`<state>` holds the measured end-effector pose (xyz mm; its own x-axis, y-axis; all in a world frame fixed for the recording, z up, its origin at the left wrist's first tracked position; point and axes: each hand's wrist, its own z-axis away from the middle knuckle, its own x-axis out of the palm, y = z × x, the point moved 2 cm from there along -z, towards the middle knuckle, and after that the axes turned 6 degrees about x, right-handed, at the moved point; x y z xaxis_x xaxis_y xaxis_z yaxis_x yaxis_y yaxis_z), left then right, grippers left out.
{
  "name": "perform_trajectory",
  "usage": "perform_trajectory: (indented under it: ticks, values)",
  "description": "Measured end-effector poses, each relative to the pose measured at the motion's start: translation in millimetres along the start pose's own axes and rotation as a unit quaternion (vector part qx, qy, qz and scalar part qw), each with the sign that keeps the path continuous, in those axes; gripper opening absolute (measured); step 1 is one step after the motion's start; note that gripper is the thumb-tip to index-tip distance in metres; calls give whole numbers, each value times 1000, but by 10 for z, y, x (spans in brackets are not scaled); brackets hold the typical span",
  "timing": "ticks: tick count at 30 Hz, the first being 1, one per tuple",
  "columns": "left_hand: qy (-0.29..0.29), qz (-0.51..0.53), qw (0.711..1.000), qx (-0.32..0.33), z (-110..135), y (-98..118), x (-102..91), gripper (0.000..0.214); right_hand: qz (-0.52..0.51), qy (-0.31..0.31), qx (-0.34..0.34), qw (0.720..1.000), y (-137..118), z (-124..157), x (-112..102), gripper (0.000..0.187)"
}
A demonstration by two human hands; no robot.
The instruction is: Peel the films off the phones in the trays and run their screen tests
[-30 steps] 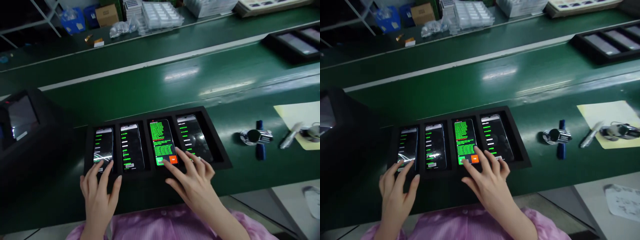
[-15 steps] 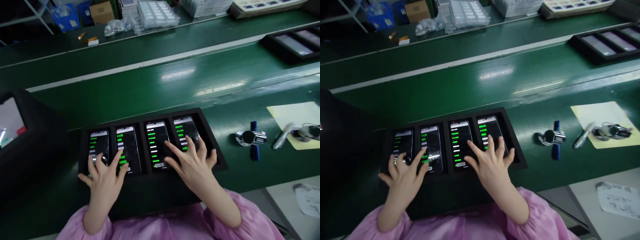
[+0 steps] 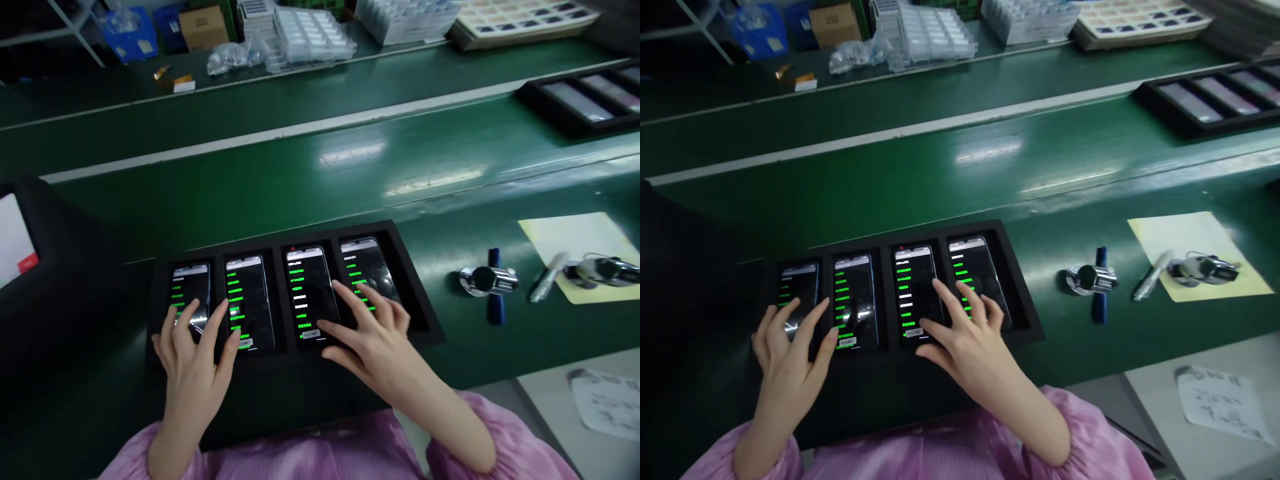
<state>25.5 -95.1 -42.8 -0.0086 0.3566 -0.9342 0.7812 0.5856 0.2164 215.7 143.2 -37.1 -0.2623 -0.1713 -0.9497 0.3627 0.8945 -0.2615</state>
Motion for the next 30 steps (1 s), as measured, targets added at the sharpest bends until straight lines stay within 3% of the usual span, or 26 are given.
perform_trajectory:
  ticks: [4,8,12,14,18,22,25,30]
  values:
    - [30,8,998,48,-58,51,27,36,-7,-2,58,998,-11,-251,224,37]
    - [35,5,997,65,11,-39,28,32,-13,28,68,997,175,-374,126,38]
    - [57,-23,998,25,192,-324,-22,33,-46,121,79,988,520,-85,-131,38]
    - [63,-33,997,-17,241,-478,-33,36,-49,117,54,990,660,85,-171,38]
    - [83,-26,993,-85,206,-642,-13,44,13,68,33,997,753,284,-88,37]
    - [95,3,992,-81,175,-675,-5,47,-54,112,51,991,721,409,-27,36]
    - [87,6,993,-76,227,-736,-24,46,-95,112,60,987,732,496,29,35]
    - [71,58,986,-137,364,-871,-9,61,-98,137,47,985,777,559,118,37]
